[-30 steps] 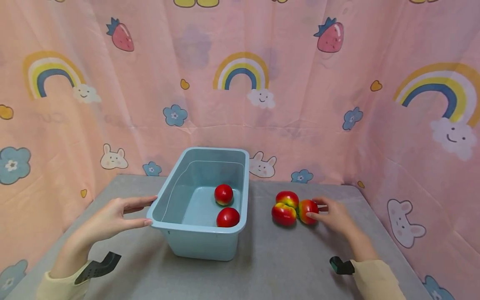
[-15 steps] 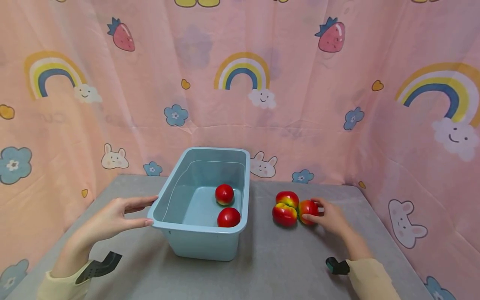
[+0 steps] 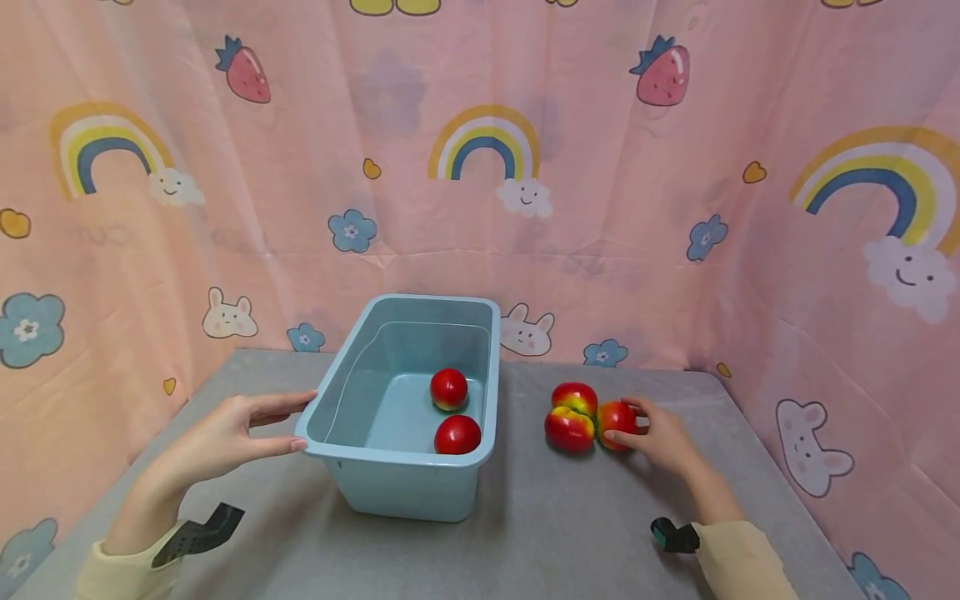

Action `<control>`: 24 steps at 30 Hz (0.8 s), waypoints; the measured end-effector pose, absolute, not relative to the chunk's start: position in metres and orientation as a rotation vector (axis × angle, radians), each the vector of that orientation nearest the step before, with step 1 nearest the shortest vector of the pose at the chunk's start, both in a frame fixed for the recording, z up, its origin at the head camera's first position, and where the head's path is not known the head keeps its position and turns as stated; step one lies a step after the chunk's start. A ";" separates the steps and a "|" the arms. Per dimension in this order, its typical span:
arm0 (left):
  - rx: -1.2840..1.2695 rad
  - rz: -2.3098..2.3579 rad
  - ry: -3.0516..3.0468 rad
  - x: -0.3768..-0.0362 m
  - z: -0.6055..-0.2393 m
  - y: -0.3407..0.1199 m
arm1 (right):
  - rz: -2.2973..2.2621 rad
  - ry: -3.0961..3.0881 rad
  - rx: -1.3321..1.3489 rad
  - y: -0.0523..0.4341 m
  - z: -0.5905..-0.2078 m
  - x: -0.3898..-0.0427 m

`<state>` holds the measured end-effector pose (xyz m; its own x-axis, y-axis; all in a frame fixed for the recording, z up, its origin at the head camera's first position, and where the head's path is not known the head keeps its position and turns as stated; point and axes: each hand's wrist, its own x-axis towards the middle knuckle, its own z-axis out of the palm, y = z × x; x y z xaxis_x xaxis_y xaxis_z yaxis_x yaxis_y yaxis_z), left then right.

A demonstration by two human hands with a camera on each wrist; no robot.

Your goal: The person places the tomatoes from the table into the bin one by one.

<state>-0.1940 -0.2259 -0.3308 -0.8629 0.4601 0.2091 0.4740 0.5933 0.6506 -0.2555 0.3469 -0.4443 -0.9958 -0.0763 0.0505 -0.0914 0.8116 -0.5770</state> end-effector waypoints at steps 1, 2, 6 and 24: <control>-0.815 -1.147 -2.788 -0.194 -0.331 -0.226 | 0.953 -2.964 0.136 0.347 -0.445 -0.255; -0.814 -1.147 -2.788 -0.194 -0.331 -0.226 | 0.958 -2.962 0.134 0.347 -0.445 -0.255; -0.814 -1.150 -2.789 -0.194 -0.331 -0.226 | 0.979 -2.955 0.132 0.346 -0.444 -0.253; -0.807 -1.162 -2.794 -0.194 -0.332 -0.225 | 1.015 -2.880 0.157 0.347 -0.438 -0.234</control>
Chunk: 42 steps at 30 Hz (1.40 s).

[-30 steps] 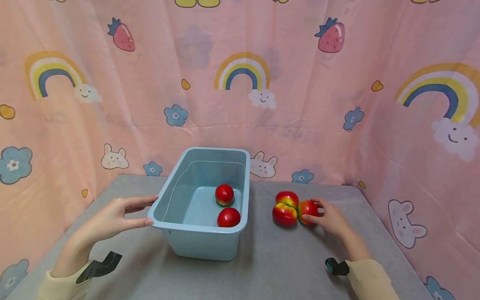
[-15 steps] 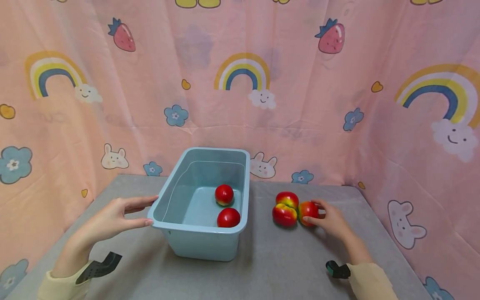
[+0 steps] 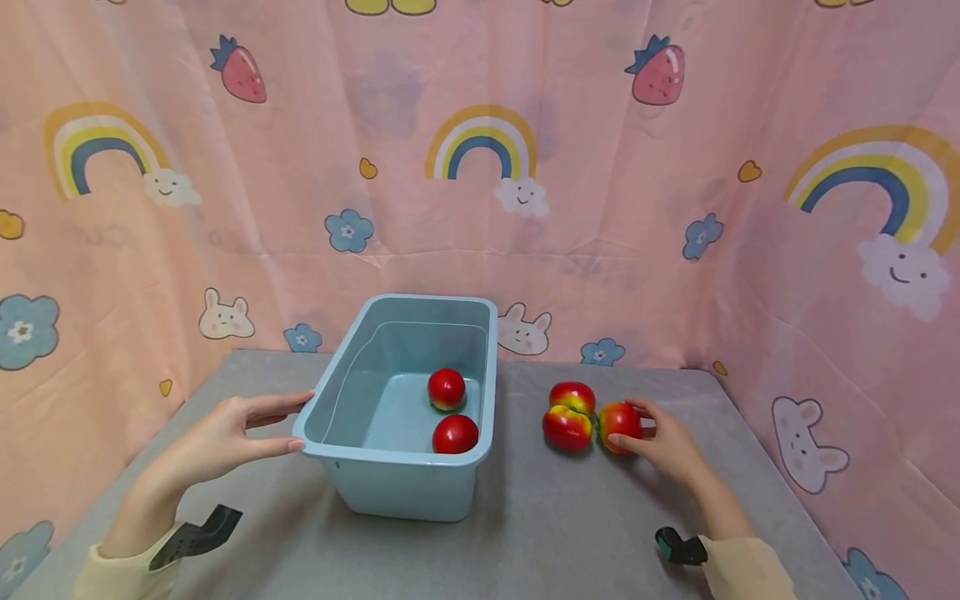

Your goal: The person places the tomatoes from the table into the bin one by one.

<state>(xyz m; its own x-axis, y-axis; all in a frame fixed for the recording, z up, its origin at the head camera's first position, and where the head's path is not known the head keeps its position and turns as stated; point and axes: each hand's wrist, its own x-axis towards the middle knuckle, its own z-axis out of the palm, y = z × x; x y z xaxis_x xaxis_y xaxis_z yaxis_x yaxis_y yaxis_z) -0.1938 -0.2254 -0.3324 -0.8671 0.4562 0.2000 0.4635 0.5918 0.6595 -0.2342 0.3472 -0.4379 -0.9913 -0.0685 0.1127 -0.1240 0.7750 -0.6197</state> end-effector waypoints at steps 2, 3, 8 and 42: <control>-0.805 -1.162 -2.794 -0.194 -0.332 -0.225 | 1.010 -2.865 0.178 0.346 -0.435 -0.232; -0.806 -1.162 -2.794 -0.194 -0.332 -0.225 | 1.002 -2.861 0.185 0.346 -0.434 -0.230; -0.811 -1.165 -2.791 -0.194 -0.332 -0.225 | 0.990 -2.852 0.191 0.341 -0.428 -0.225; -0.813 -1.158 -2.792 -0.194 -0.331 -0.226 | 0.914 -2.750 0.294 0.302 -0.381 -0.204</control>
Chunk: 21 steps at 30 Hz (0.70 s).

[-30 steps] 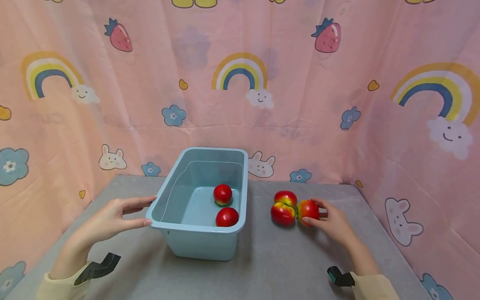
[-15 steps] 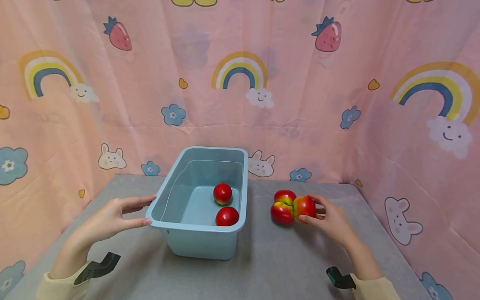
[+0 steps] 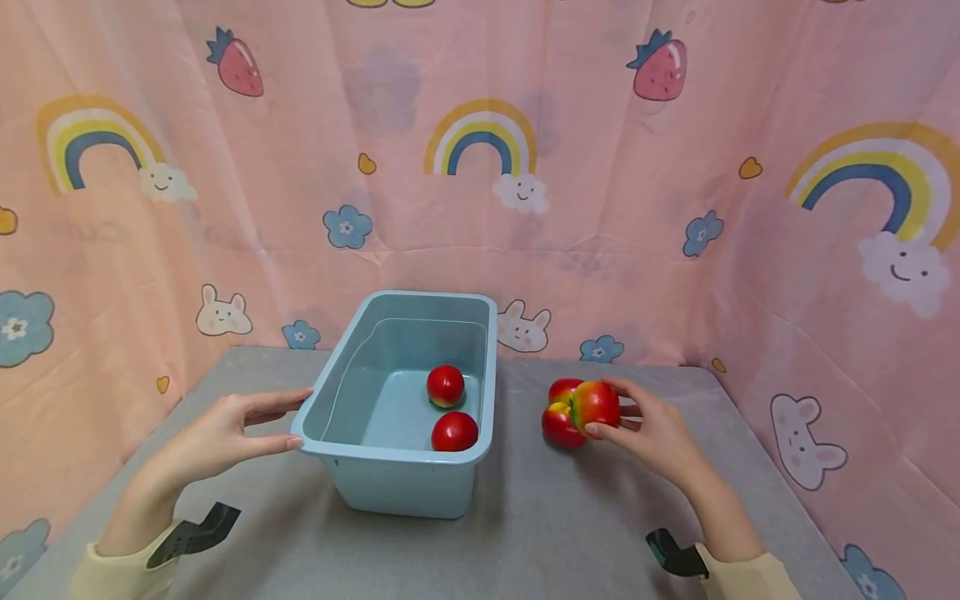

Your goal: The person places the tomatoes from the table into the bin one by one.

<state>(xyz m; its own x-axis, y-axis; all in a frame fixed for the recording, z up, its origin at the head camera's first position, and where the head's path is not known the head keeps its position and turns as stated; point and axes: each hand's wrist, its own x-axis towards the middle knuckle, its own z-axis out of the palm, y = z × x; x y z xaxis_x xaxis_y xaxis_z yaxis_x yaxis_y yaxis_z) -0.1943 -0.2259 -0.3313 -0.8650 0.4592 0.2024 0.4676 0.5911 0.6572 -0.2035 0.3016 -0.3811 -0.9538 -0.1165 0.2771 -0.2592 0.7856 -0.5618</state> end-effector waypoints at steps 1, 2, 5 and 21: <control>-0.812 -1.156 -2.792 -0.194 -0.331 -0.226 | 0.910 -2.746 0.298 0.300 -0.380 -0.203; -0.812 -1.152 -2.792 -0.194 -0.331 -0.226 | 0.906 -2.743 0.303 0.299 -0.378 -0.203; -0.811 -1.149 -2.793 -0.194 -0.331 -0.226 | 0.898 -2.735 0.325 0.295 -0.374 -0.202; -0.794 -1.148 -2.794 -0.194 -0.331 -0.226 | 0.843 -2.704 0.432 0.274 -0.350 -0.200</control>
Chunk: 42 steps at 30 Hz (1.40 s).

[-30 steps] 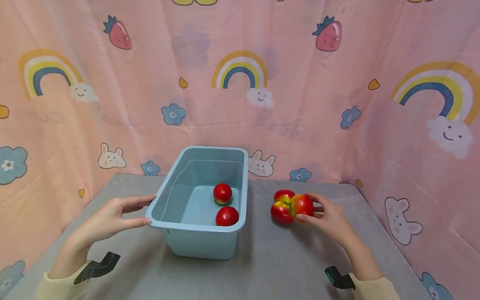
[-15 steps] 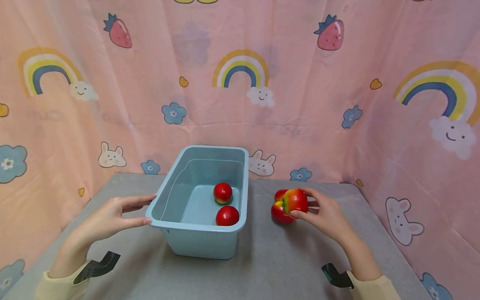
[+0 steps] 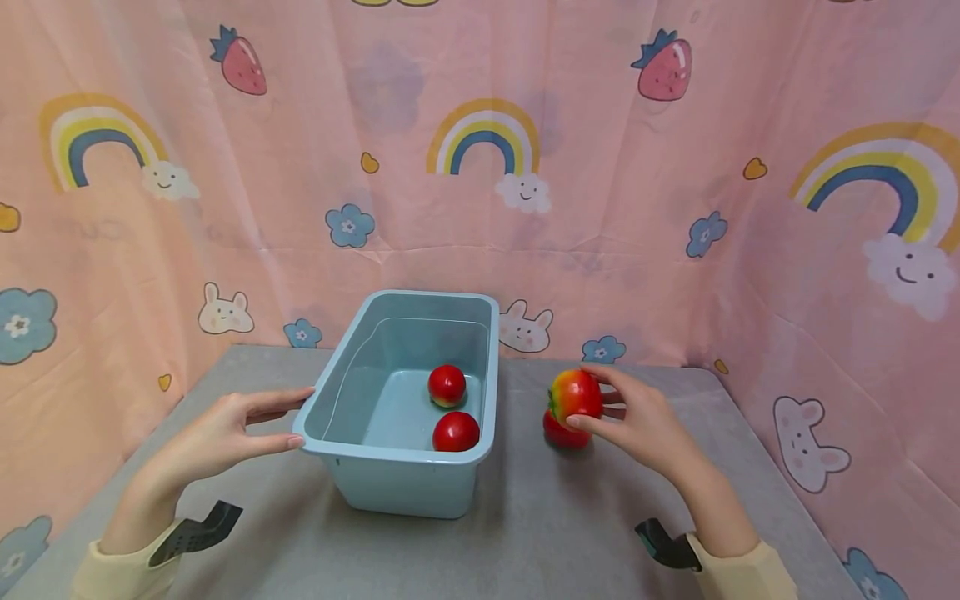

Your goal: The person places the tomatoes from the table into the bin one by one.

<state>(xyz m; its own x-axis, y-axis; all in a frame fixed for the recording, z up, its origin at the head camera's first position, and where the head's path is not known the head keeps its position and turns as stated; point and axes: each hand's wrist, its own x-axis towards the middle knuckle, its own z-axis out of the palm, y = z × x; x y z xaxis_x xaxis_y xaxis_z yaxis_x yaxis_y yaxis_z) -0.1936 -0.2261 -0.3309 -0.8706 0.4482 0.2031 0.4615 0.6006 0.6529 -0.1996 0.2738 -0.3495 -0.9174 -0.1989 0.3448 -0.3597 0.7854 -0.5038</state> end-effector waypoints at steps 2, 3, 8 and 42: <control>-0.796 -1.151 -2.794 -0.194 -0.331 -0.226 | 0.848 -2.699 0.448 0.271 -0.346 -0.198; -0.798 -1.150 -2.793 -0.194 -0.331 -0.226 | 0.849 -2.698 0.455 0.270 -0.345 -0.198; -0.807 -1.149 -2.785 -0.194 -0.331 -0.226 | 0.848 -2.694 0.475 0.266 -0.339 -0.196; -0.789 -1.161 -2.797 -0.194 -0.332 -0.226 | 0.865 -2.667 0.643 0.226 -0.300 -0.195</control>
